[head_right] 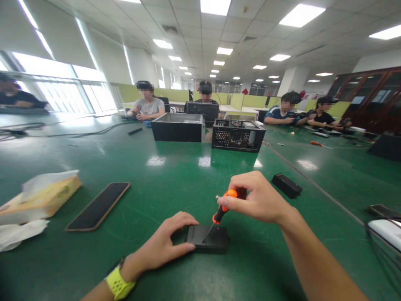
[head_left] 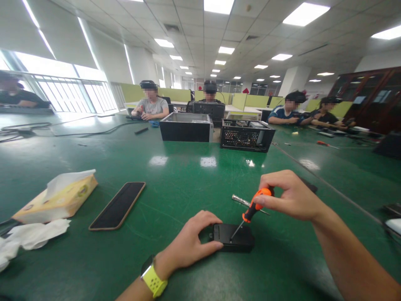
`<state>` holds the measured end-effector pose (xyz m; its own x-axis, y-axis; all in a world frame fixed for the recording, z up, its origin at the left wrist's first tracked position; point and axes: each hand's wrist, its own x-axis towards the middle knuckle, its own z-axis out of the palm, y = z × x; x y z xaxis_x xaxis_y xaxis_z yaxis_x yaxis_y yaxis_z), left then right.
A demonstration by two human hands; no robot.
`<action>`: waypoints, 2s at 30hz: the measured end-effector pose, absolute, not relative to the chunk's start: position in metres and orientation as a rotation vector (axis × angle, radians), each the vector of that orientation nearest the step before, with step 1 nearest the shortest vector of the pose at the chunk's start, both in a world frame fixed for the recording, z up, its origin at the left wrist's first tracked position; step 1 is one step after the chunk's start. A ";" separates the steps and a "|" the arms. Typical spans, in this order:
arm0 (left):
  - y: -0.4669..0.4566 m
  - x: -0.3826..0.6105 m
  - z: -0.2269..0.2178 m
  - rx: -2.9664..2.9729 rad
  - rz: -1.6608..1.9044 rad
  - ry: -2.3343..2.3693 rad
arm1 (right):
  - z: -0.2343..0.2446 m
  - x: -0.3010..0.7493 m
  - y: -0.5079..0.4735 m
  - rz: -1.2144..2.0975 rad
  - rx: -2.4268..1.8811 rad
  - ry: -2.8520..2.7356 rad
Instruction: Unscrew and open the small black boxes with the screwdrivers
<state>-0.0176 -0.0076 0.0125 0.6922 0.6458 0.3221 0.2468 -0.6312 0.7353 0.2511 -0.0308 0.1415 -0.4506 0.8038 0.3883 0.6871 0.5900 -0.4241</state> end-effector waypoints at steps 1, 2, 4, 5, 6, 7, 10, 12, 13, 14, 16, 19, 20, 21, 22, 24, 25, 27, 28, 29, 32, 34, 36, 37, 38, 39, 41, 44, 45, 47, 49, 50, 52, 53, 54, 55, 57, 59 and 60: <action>-0.008 -0.018 0.012 2.223 0.759 0.680 | 0.141 0.251 -0.031 0.267 -1.178 -2.269; -0.007 -0.018 0.012 2.222 0.759 0.681 | 0.141 0.251 -0.030 0.262 -1.176 -2.274; -0.007 -0.018 0.012 2.220 0.760 0.685 | 0.140 0.251 -0.030 0.259 -1.177 -2.278; -0.007 -0.018 0.012 2.220 0.761 0.688 | 0.140 0.251 -0.030 0.257 -1.181 -2.277; -0.007 -0.017 0.012 2.220 0.761 0.691 | 0.140 0.252 -0.030 0.257 -1.186 -2.277; -0.007 -0.017 0.012 2.222 0.762 0.693 | 0.141 0.252 -0.030 0.258 -1.194 -2.276; -0.007 -0.017 0.010 2.226 0.766 0.692 | 0.142 0.253 -0.030 0.258 -1.212 -2.266; -0.006 -0.018 0.009 2.225 0.765 0.685 | 0.142 0.254 -0.030 0.264 -1.215 -2.266; -0.007 -0.018 0.008 2.224 0.764 0.682 | 0.142 0.254 -0.030 0.265 -1.214 -2.270; -0.007 -0.018 0.008 2.223 0.764 0.683 | 0.142 0.254 -0.030 0.267 -1.212 -2.275; -0.007 -0.019 0.009 2.223 0.764 0.685 | 0.142 0.254 -0.031 0.272 -1.206 -2.280; -0.008 -0.019 0.010 2.225 0.763 0.683 | 0.142 0.254 -0.031 0.272 -1.195 -2.279; -0.007 -0.019 0.010 2.224 0.764 0.681 | 0.142 0.254 -0.031 0.273 -1.192 -2.278; -0.007 -0.019 0.011 2.224 0.764 0.677 | 0.142 0.254 -0.031 0.273 -1.188 -2.277; -0.007 -0.019 0.011 2.222 0.765 0.676 | 0.142 0.254 -0.030 0.275 -1.184 -2.277; -0.006 -0.018 0.011 2.221 0.767 0.677 | 0.142 0.254 -0.030 0.276 -1.176 -2.274; -0.006 -0.018 0.011 2.221 0.766 0.678 | 0.141 0.254 -0.030 0.273 -1.174 -2.274; -0.006 -0.018 0.011 2.220 0.765 0.683 | 0.140 0.253 -0.029 0.261 -1.171 -2.274; -0.007 -0.018 0.011 2.221 0.764 0.686 | 0.140 0.253 -0.029 0.254 -1.171 -2.275; -0.007 -0.018 0.010 2.222 0.761 0.687 | 0.140 0.254 -0.029 0.248 -1.172 -2.276; -0.007 -0.018 0.010 2.222 0.757 0.686 | 0.140 0.254 -0.029 0.236 -1.171 -2.287; -0.007 -0.018 0.010 2.221 0.756 0.684 | 0.140 0.254 -0.031 0.219 -1.153 -2.301; -0.007 -0.018 0.010 2.222 0.757 0.686 | 0.139 0.253 -0.032 0.195 -1.130 -2.316; -0.007 -0.018 0.010 2.222 0.756 0.688 | 0.139 0.253 -0.033 0.182 -1.119 -2.323; -0.007 -0.018 0.011 2.222 0.756 0.688 | 0.139 0.252 -0.034 0.169 -1.111 -2.329; -0.007 -0.018 0.011 2.222 0.755 0.688 | 0.138 0.251 -0.034 0.156 -1.105 -2.332; -0.007 -0.018 0.011 2.224 0.757 0.690 | 0.138 0.250 -0.035 0.147 -1.089 -2.336; -0.008 -0.019 0.010 2.228 0.761 0.696 | 0.142 0.250 -0.038 0.239 -1.052 -2.349; -0.008 -0.019 0.010 2.228 0.759 0.700 | 0.144 0.251 -0.039 0.299 -1.040 -2.363; -0.008 -0.019 0.010 2.230 0.756 0.705 | 0.147 0.253 -0.042 0.411 -1.016 -2.396; -0.008 -0.019 0.011 2.228 0.755 0.705 | 0.149 0.254 -0.043 0.456 -1.002 -2.418; -0.008 -0.019 0.011 2.225 0.755 0.701 | 0.149 0.255 -0.044 0.446 -1.011 -2.416; -0.007 -0.019 0.011 2.219 0.756 0.690 | 0.147 0.255 -0.043 0.376 -1.064 -2.391; -0.007 -0.019 0.011 2.217 0.756 0.687 | 0.145 0.254 -0.041 0.325 -1.095 -2.375; -0.007 -0.019 0.011 2.216 0.756 0.687 | 0.143 0.254 -0.040 0.273 -1.115 -2.364; -0.007 -0.019 0.011 2.217 0.756 0.688 | 0.142 0.254 -0.040 0.229 -1.119 -2.358; -0.007 -0.019 0.010 2.219 0.756 0.693 | 0.142 0.254 -0.040 0.207 -1.093 -2.364; -0.006 -0.018 0.010 2.220 0.759 0.690 | 0.145 0.255 -0.041 0.287 -1.058 -2.390; -0.006 -0.018 0.010 2.219 0.759 0.687 | 0.147 0.255 -0.043 0.342 -1.038 -2.407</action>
<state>-0.0181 -0.0063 0.0103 0.6901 0.6503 0.3176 0.2511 -0.6268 0.7376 0.2552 -0.0426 0.1468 -0.5887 0.7335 0.3396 0.6101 0.6788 -0.4086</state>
